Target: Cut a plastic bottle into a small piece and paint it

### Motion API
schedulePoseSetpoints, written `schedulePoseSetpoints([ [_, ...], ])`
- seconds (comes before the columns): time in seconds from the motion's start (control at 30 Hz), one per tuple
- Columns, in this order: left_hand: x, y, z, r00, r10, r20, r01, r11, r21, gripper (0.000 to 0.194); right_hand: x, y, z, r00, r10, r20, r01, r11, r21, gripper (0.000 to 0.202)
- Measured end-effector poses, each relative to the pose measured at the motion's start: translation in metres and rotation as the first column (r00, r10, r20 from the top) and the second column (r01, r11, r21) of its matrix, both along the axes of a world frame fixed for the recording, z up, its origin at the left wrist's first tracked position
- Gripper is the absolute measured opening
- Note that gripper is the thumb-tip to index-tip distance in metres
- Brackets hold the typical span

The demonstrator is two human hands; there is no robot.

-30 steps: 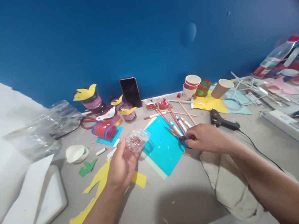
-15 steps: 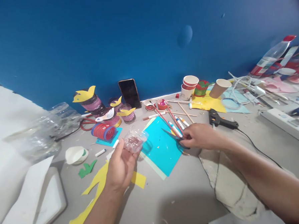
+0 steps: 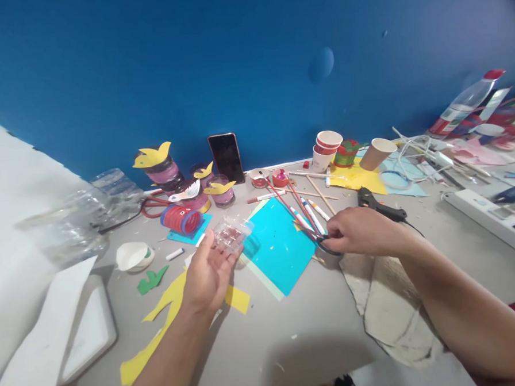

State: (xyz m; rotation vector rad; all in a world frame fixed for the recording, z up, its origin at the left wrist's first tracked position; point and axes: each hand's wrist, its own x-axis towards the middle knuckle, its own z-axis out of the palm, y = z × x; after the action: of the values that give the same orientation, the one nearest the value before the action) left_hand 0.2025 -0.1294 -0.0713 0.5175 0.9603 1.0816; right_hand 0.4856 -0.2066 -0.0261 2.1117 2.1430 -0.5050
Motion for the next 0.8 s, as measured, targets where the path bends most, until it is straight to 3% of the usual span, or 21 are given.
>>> schedulePoseSetpoints([
  [0.2, 0.0, 0.0, 0.0, 1.0, 0.003, -0.002, -0.003, 1.0, -0.012, 0.03, 0.006, -0.014, 0.004, 0.92, 0.194, -0.34, -0.239, 0.966, -0.097, 0.018],
  [0.33, -0.001, 0.0, -0.003, 1.0, -0.015, 0.002, 0.015, 1.0, 0.002, 0.028, 0.012, -0.014, 0.001, 0.976, 0.126, -0.179, -0.136, 0.99, -0.041, 0.022],
  [0.4, -0.003, 0.001, -0.004, 1.0, -0.015, -0.004, 0.015, 1.0, 0.01, 0.028, 0.011, -0.013, 0.001, 0.979, 0.129, -0.158, -0.14, 0.988, -0.059, 0.021],
  [0.53, -0.004, 0.002, -0.004, 1.0, 0.01, -0.004, -0.01, 1.0, 0.014, 0.031, -0.002, -0.015, 0.004, 0.858, 0.296, -0.42, -0.379, 0.916, -0.129, 0.017],
  [0.57, -0.004, 0.002, -0.003, 1.0, 0.012, 0.0, -0.012, 1.0, 0.019, 0.031, -0.006, -0.015, 0.004, 0.835, 0.298, -0.463, -0.385, 0.917, -0.105, 0.018],
  [0.6, -0.004, 0.002, -0.002, 1.0, 0.014, 0.004, -0.014, 1.0, 0.026, 0.03, -0.01, -0.014, 0.003, 0.84, 0.27, -0.471, -0.339, 0.939, -0.066, 0.019],
  [0.67, -0.005, 0.003, -0.001, 1.0, 0.018, 0.006, -0.018, 0.999, 0.034, 0.029, -0.016, -0.008, -0.002, 0.908, 0.132, -0.397, -0.129, 0.991, 0.034, 0.025],
  [0.73, -0.006, 0.003, -0.001, 1.0, 0.028, -0.001, -0.028, 0.999, 0.035, 0.028, -0.022, 0.002, -0.012, 0.961, -0.038, -0.273, 0.069, 0.992, 0.106, 0.03],
  [0.8, -0.006, 0.004, -0.002, 0.999, 0.044, -0.005, -0.044, 0.999, 0.03, 0.028, -0.028, 0.013, -0.022, 0.977, -0.115, -0.181, 0.135, 0.986, 0.1, 0.031],
])
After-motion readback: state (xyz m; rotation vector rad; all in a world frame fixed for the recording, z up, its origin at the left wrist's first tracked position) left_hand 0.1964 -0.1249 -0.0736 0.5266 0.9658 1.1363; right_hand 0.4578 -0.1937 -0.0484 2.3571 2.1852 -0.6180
